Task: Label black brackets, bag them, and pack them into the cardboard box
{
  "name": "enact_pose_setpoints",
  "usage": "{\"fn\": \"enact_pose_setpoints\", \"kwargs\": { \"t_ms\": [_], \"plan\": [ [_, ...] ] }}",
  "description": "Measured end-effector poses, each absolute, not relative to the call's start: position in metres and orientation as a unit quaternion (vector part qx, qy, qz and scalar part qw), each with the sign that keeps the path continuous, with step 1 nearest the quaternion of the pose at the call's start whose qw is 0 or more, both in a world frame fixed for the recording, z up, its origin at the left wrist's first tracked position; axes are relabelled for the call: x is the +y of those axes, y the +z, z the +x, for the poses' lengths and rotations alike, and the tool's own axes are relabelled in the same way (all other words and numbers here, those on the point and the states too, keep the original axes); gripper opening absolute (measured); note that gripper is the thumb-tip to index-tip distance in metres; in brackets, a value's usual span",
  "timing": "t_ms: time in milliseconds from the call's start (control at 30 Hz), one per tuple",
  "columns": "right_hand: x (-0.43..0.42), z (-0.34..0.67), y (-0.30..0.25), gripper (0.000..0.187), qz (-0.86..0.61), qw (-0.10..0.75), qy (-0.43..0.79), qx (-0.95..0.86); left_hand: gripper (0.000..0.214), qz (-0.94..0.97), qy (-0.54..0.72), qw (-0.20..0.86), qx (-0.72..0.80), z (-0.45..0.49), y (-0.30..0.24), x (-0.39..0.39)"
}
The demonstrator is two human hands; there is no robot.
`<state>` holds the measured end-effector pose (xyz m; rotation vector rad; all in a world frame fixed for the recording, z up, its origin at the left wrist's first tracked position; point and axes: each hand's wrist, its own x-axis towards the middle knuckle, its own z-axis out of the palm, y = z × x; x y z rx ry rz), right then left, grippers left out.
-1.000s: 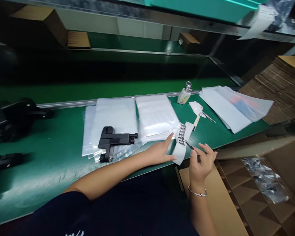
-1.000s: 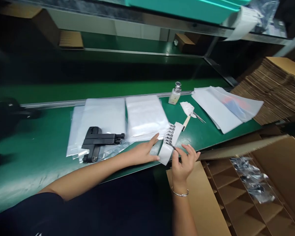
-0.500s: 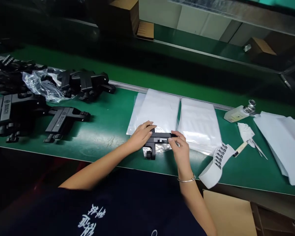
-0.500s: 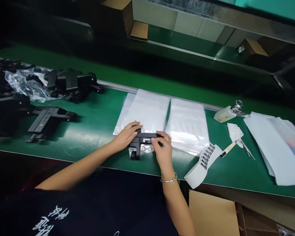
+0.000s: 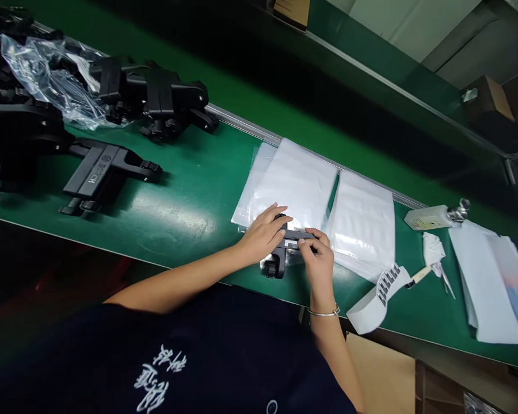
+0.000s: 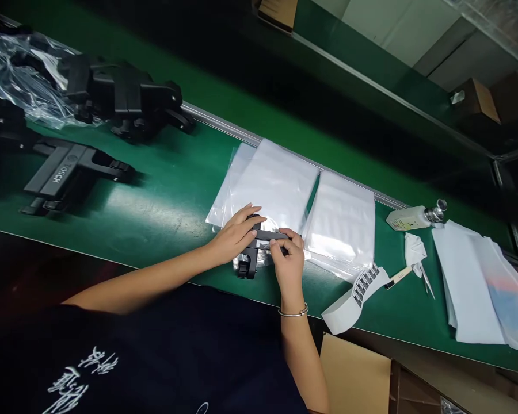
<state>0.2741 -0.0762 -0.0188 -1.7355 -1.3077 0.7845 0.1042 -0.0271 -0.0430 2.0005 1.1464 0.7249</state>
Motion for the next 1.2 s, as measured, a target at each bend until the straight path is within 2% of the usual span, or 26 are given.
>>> {"fn": "enact_pose_setpoints", "kwargs": {
  "t_ms": [400, 500, 600, 733, 1067, 1200],
  "plan": [
    [-0.077, 0.274, -0.017, 0.025, -0.687, 0.392, 0.309, -0.528, 0.038, 0.777, 0.261, 0.356, 0.449, 0.104, -0.037, -0.027],
    [-0.077, 0.274, -0.017, 0.025, -0.688, 0.385, 0.297, -0.538, 0.042, 0.779, 0.298, 0.323, 0.448, 0.1, -0.036, -0.03],
    [-0.076, 0.275, -0.018, 0.024, -0.687, 0.384, 0.289, -0.546, 0.037, 0.818, 0.323, 0.283, 0.382, 0.089, -0.033, -0.034],
    [-0.075, 0.276, -0.018, 0.024, -0.684, 0.386, 0.284, -0.55, 0.028, 0.866, 0.279, 0.288, 0.298, 0.074, -0.028, -0.033],
    [-0.076, 0.278, -0.015, 0.024, -0.686, 0.371, 0.286, -0.556, 0.034, 0.916, 0.209, 0.27, 0.209, 0.061, -0.024, -0.016],
    [-0.079, 0.306, -0.013, 0.019, -0.656, 0.406, 0.316, -0.552, 0.035, 0.921, 0.185, 0.278, 0.201, 0.06, -0.022, -0.012]
  ]
}}
